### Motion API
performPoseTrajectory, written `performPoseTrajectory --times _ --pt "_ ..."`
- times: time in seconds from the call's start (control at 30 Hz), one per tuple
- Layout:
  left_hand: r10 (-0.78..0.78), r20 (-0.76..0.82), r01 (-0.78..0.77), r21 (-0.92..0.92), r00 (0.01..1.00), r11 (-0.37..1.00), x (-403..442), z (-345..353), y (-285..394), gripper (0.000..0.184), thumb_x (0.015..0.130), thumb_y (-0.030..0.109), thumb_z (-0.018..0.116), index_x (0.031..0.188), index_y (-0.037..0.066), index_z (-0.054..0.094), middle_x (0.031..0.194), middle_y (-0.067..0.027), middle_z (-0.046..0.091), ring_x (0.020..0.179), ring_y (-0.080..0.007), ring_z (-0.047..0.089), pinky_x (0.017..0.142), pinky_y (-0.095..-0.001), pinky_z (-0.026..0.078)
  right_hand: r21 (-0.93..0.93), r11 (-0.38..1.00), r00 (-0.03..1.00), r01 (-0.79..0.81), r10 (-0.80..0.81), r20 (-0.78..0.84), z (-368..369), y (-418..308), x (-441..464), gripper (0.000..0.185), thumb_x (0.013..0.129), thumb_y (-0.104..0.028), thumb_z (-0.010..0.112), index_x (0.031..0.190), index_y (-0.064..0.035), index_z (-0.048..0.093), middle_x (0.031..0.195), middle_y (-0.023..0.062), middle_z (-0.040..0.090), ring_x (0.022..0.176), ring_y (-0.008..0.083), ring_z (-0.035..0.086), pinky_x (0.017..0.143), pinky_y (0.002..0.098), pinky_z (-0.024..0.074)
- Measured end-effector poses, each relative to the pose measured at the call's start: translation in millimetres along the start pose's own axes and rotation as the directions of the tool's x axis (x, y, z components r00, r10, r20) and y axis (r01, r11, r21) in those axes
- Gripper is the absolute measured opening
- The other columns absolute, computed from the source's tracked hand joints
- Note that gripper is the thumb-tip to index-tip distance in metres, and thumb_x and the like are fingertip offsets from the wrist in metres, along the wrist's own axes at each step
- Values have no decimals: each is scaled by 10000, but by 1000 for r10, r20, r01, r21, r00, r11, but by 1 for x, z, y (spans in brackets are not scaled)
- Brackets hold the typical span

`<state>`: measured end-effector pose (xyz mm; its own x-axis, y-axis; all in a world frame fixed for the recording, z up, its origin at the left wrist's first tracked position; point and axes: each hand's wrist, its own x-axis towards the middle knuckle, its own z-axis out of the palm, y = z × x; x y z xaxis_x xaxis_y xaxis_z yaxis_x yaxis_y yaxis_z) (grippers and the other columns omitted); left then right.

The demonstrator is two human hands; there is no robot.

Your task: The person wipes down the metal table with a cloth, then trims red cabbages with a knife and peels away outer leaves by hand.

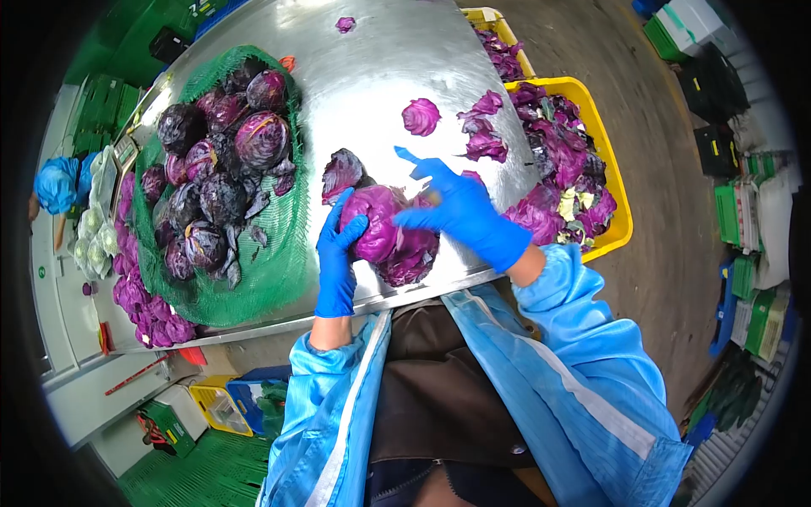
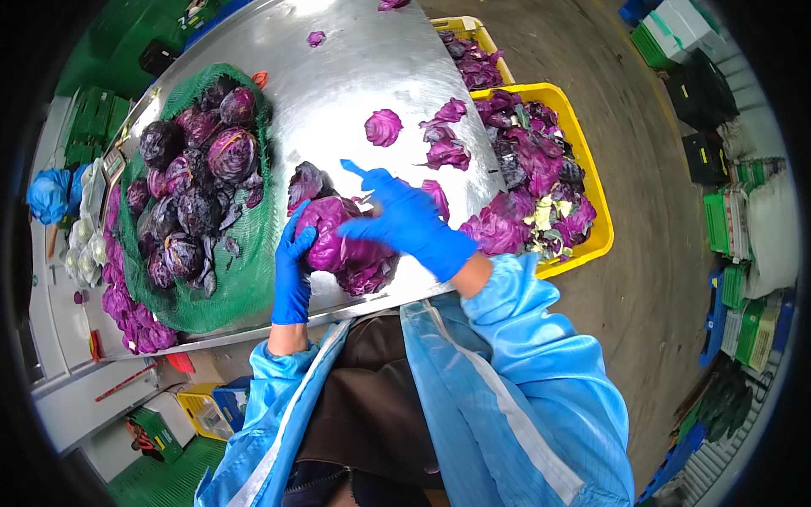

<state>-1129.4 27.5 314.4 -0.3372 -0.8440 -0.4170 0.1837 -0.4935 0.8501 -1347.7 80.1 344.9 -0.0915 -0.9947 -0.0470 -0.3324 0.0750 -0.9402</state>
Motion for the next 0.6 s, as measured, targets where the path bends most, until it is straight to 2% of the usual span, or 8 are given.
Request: performPoseTrajectory --times 0.1,0.17,0.37,0.43,0.47,0.5,0.57,0.6 --pt "27 24 -27 25 999 999 0 1 -1 661 777 206 734 1357 17 479 1267 -150 566 1109 -261 591 933 -363 510 -138 984 986 114 -95 136 10 2 3 369 804 -129 740 1155 -103 628 1110 45 629 960 124 600 830 290 494" --pt "42 60 -38 -74 997 997 5 -14 -11 650 787 210 713 1353 -3 475 1268 -157 565 1127 -267 580 982 -377 476 245 966 996 78 -86 25 3 49 15 269 802 -173 695 1060 -98 675 854 88 663 747 193 634 698 323 495" --pt "-142 58 153 -455 988 877 4 -24 -22 521 884 258 604 1324 6 484 1299 -174 544 1172 -311 551 1030 -454 436 -448 836 948 -318 281 -148 -54 43 18 319 781 -68 710 1095 -53 663 1126 109 659 1017 204 635 901 336 487" --pt "-171 131 216 -583 976 783 2 -11 -18 545 924 376 556 1330 24 464 1337 -175 515 1218 -330 515 1031 -492 429 71 955 957 287 -281 -76 -28 29 15 540 780 -138 750 1284 -85 565 1302 102 565 1201 222 535 1029 361 408" --pt "-166 132 212 -584 977 784 -3 -4 -13 545 924 376 556 1330 24 464 1337 -175 515 1218 -330 515 1031 -492 429 256 966 993 27 -57 108 -25 -6 5 723 781 -194 770 1414 -115 429 1369 92 507 1323 232 409 1123 385 292" --pt "83 174 -31 -284 981 958 -11 2 -8 563 915 395 564 1321 17 469 1327 -179 520 1204 -342 525 989 -506 468 211 977 988 32 -63 142 -13 -3 -1 742 772 -230 786 1418 -142 432 1139 53 576 985 153 480 861 326 384" --pt "123 193 -91 -165 974 982 -14 4 -8 636 885 447 601 1319 5 460 1268 -188 558 1152 -348 564 883 -480 538 164 986 982 43 -72 177 1 4 -5 760 764 -266 803 1422 -169 435 908 14 646 647 74 551 599 267 476" --pt "143 202 -123 -105 969 987 -16 5 -8 673 870 473 619 1319 -1 456 1239 -193 577 1126 -351 583 830 -467 573 418 892 974 -175 96 204 5 4 -8 721 760 -283 806 1384 -148 470 815 4 613 602 62 533 547 232 448"
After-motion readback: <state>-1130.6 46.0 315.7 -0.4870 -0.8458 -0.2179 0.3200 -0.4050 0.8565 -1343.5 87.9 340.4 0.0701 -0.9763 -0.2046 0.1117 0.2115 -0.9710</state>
